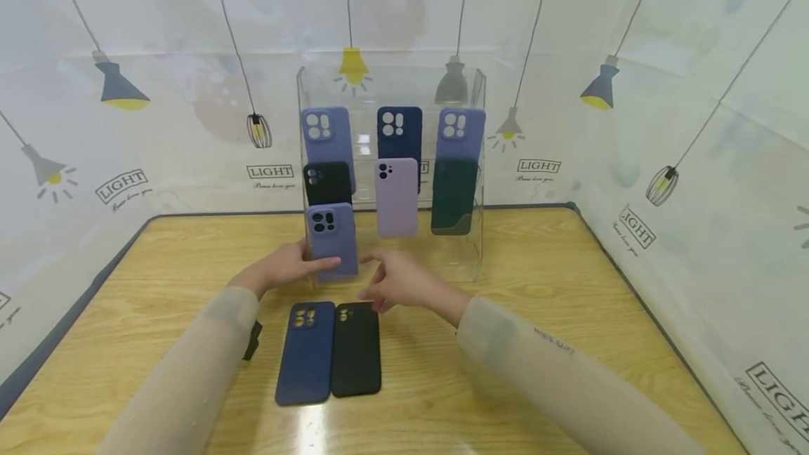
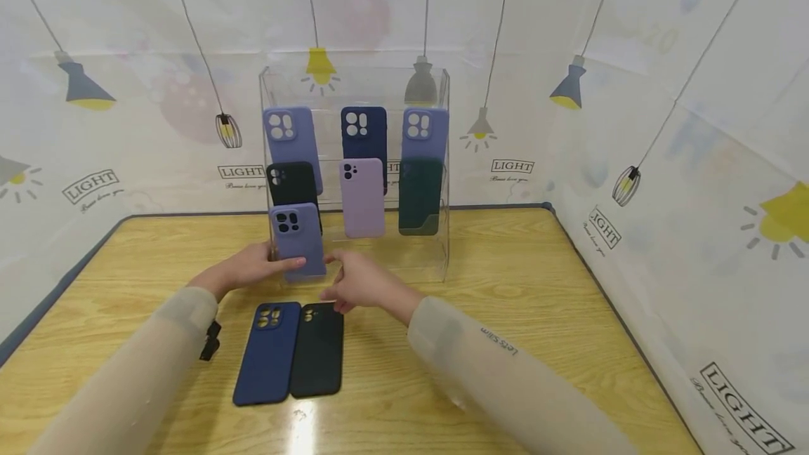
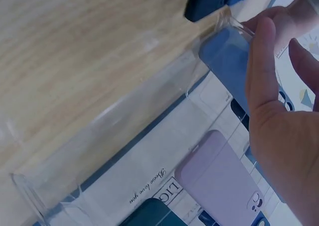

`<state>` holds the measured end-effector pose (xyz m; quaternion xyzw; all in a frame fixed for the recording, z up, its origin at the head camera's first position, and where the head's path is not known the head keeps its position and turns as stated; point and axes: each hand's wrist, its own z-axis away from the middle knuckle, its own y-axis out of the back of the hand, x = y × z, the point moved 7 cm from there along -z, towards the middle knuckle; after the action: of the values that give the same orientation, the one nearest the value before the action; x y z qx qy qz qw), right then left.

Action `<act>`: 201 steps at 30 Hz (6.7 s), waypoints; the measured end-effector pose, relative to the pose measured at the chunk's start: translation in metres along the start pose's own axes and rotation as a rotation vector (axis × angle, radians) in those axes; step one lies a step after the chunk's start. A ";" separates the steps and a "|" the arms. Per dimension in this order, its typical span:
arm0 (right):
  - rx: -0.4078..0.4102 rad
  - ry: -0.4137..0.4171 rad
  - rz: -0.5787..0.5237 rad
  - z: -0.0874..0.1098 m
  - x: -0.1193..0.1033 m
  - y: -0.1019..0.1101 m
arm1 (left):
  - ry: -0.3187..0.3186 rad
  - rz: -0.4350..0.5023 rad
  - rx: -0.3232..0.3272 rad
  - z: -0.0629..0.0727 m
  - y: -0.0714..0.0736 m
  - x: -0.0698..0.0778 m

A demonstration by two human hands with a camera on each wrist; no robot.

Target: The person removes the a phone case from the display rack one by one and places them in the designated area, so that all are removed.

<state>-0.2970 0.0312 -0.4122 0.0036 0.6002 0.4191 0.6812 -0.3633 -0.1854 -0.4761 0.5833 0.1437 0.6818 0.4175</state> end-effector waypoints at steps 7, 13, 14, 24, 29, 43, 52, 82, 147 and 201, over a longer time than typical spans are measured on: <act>0.048 0.056 0.014 -0.010 -0.017 0.013 | -0.011 0.007 -0.004 -0.002 0.000 0.000; 0.087 0.069 0.044 -0.019 -0.030 0.023 | -0.013 0.006 -0.007 -0.002 0.000 -0.001; 0.094 0.073 0.049 -0.020 -0.032 0.025 | -0.014 0.007 -0.006 -0.002 0.000 -0.001; 0.163 0.086 0.073 -0.029 -0.044 0.037 | -0.015 0.017 -0.009 -0.003 -0.001 -0.002; 0.181 0.098 0.123 -0.030 -0.048 0.041 | 0.000 0.013 -0.016 -0.003 -0.001 -0.002; 0.222 0.147 0.307 -0.037 -0.044 0.034 | 0.006 0.019 -0.013 -0.001 -0.002 -0.005; 0.320 0.303 0.309 -0.040 -0.036 0.024 | -0.004 0.028 -0.008 -0.002 -0.002 -0.004; 0.504 0.410 0.285 -0.046 -0.016 0.009 | -0.012 0.019 0.019 -0.006 -0.001 -0.004; 0.384 -0.003 -0.290 0.055 0.029 0.046 | 0.002 -0.075 -0.027 0.002 0.000 -0.003; 0.129 -0.215 -0.204 0.060 0.094 0.014 | 0.004 -0.052 -0.021 0.003 -0.001 -0.002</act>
<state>-0.2622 0.1246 -0.4647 0.0312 0.5468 0.3056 0.7789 -0.3600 -0.1874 -0.4770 0.5735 0.1527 0.6733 0.4410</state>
